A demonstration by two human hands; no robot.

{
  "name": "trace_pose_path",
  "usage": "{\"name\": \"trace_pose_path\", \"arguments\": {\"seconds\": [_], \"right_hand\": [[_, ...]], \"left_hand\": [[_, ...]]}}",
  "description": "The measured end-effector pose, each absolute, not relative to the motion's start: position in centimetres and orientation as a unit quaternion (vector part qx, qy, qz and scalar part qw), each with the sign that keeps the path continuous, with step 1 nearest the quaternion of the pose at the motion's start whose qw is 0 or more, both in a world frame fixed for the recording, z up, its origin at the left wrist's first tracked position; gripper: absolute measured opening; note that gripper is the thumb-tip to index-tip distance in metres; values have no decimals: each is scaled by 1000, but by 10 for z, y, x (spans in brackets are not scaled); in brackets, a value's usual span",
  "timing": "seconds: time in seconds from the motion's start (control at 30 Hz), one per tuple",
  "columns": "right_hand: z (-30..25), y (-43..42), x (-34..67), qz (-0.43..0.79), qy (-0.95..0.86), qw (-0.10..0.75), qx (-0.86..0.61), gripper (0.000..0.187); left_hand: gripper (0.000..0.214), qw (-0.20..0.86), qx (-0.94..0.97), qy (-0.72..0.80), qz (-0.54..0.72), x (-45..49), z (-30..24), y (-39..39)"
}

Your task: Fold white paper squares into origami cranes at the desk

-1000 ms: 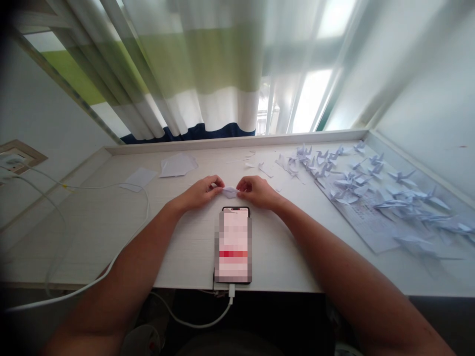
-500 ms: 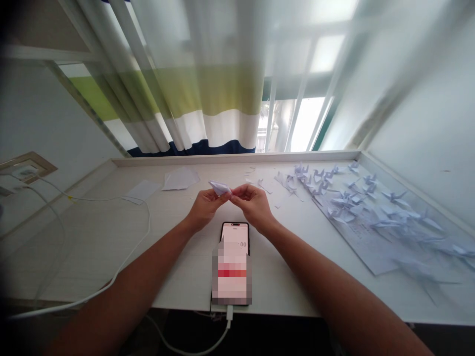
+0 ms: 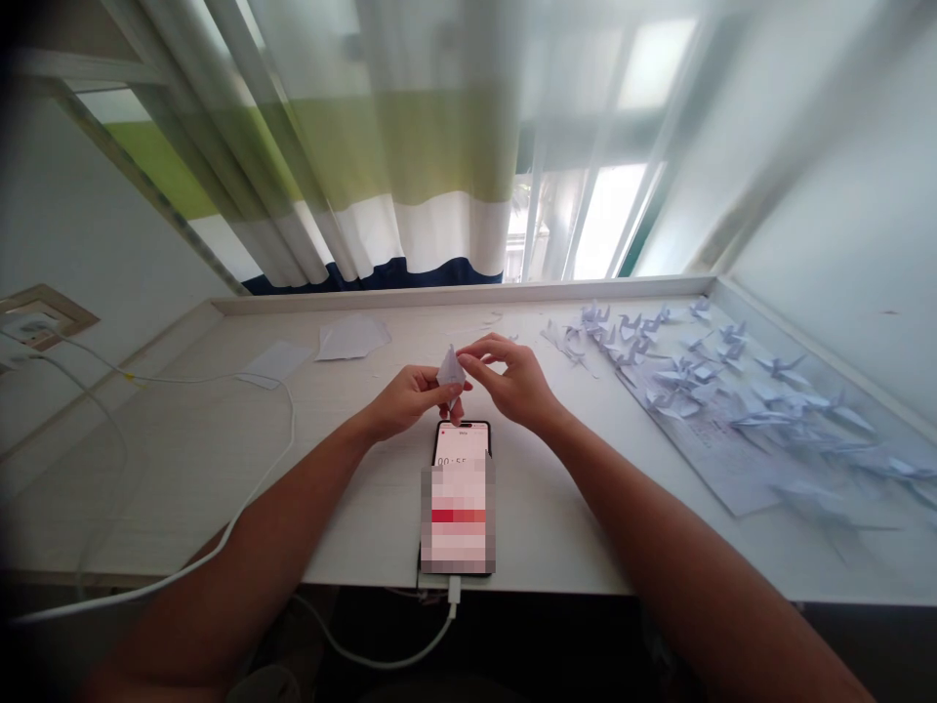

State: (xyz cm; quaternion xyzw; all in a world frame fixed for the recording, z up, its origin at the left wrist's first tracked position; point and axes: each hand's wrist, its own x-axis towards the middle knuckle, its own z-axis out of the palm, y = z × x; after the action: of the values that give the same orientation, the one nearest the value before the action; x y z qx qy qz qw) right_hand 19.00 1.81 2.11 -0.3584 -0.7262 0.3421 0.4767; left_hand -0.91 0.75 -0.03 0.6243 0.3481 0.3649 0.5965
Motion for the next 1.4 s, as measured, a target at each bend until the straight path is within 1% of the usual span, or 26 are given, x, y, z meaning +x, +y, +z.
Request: {"name": "trace_pose_path", "arguments": {"seconds": [0.17, 0.3, 0.47, 0.57, 0.87, 0.97, 1.13, 1.2, 1.4], "right_hand": [[18, 23, 193, 417, -701, 456, -357, 34], [20, 23, 194, 411, -708, 451, -356, 32], [21, 23, 195, 413, -719, 422, -366, 34], [22, 21, 195, 393, -730, 419, -370, 33], [24, 18, 195, 330, -753, 414, -391, 22], [25, 19, 197, 334, -758, 415, -376, 24], [25, 21, 202, 331, -789, 376, -355, 27], [24, 20, 202, 330, -792, 374, -352, 27], [20, 19, 197, 286, -784, 366, -412, 28]], "left_hand": [[41, 608, 641, 334, 329, -9, 1, 5], [42, 632, 629, 330, 310, -8, 0, 5], [36, 631, 638, 322, 302, -9, -4, 5], [34, 635, 638, 321, 294, -9, -4, 5], [33, 636, 633, 345, 277, -14, -1, 8], [31, 624, 629, 351, 303, -14, -2, 8], [31, 621, 634, 339, 313, -13, -2, 6], [32, 613, 635, 342, 323, -12, -1, 6], [37, 576, 636, 376, 351, -11, -3, 7]]}}
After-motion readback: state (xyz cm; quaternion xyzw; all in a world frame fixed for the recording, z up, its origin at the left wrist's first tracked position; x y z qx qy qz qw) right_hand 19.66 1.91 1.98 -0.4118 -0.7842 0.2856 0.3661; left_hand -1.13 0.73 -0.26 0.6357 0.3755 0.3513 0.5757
